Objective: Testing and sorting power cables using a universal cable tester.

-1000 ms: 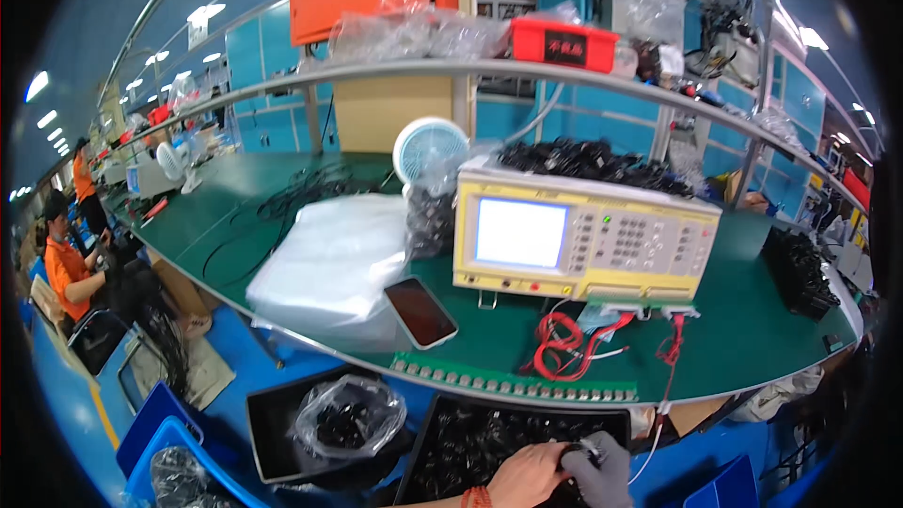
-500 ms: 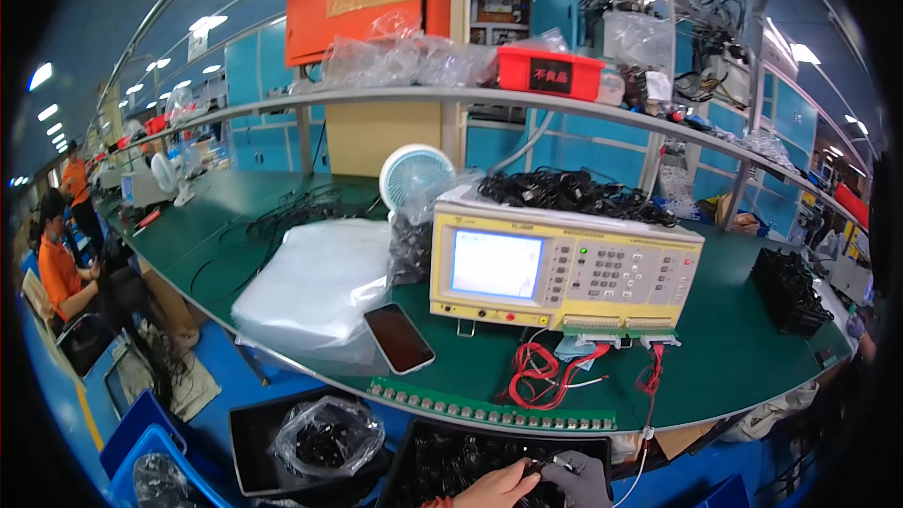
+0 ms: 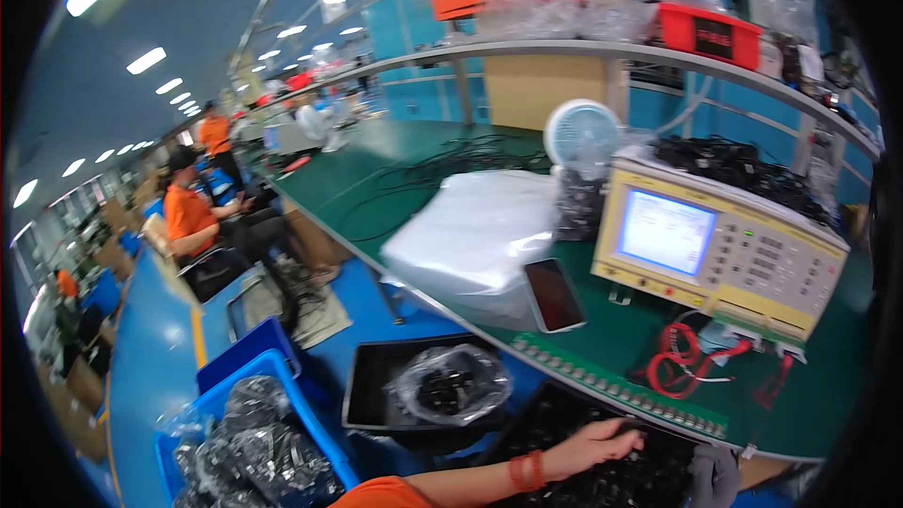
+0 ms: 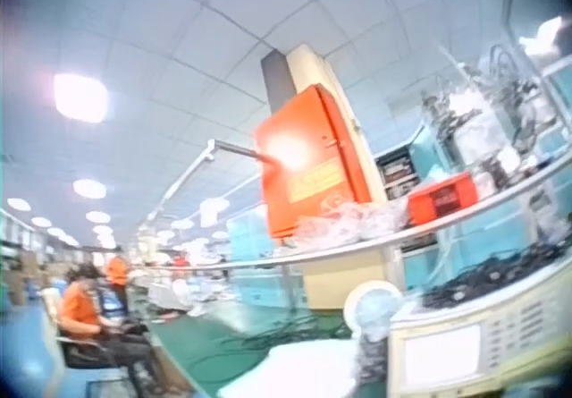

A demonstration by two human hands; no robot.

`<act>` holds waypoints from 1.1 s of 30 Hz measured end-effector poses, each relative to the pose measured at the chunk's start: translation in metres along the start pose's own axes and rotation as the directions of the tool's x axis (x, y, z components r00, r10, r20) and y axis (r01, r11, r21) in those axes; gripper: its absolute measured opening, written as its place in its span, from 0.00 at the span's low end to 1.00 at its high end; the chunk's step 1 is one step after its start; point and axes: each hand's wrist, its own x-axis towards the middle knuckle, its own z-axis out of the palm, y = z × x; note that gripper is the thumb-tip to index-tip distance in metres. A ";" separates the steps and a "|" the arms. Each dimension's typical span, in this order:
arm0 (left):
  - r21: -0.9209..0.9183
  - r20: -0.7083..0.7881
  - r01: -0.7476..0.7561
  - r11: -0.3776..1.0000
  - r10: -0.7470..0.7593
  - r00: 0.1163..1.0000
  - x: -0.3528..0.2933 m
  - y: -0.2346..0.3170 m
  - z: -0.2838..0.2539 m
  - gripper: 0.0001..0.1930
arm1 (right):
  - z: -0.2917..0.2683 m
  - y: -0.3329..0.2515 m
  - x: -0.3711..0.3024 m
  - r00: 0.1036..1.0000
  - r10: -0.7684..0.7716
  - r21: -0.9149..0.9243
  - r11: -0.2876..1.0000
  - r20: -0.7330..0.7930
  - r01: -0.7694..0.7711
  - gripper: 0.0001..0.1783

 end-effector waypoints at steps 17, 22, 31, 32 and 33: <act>-0.252 0.007 0.192 0.948 -0.197 0.980 0.000 -0.004 0.014 0.10 | 0.052 0.029 0.000 0.993 0.059 0.381 0.920 0.098 -0.093 0.08; -0.198 0.021 0.193 0.961 -0.193 0.981 -0.001 -0.007 0.012 0.10 | 0.049 0.031 -0.001 0.993 0.072 0.347 0.932 0.090 -0.100 0.08; 0.047 0.079 0.227 0.973 -0.230 0.970 0.000 0.001 0.007 0.11 | 0.048 0.039 0.002 0.988 -0.050 0.266 0.964 0.148 0.009 0.10; 0.140 0.068 0.158 0.977 -0.168 0.983 0.000 0.001 0.007 0.12 | 0.052 0.040 0.002 0.984 -0.074 0.269 0.963 0.164 0.028 0.10; 0.263 0.017 0.067 0.962 -0.075 0.997 0.001 0.001 0.008 0.11 | 0.055 0.042 0.002 0.990 -0.021 0.369 0.929 0.142 -0.033 0.10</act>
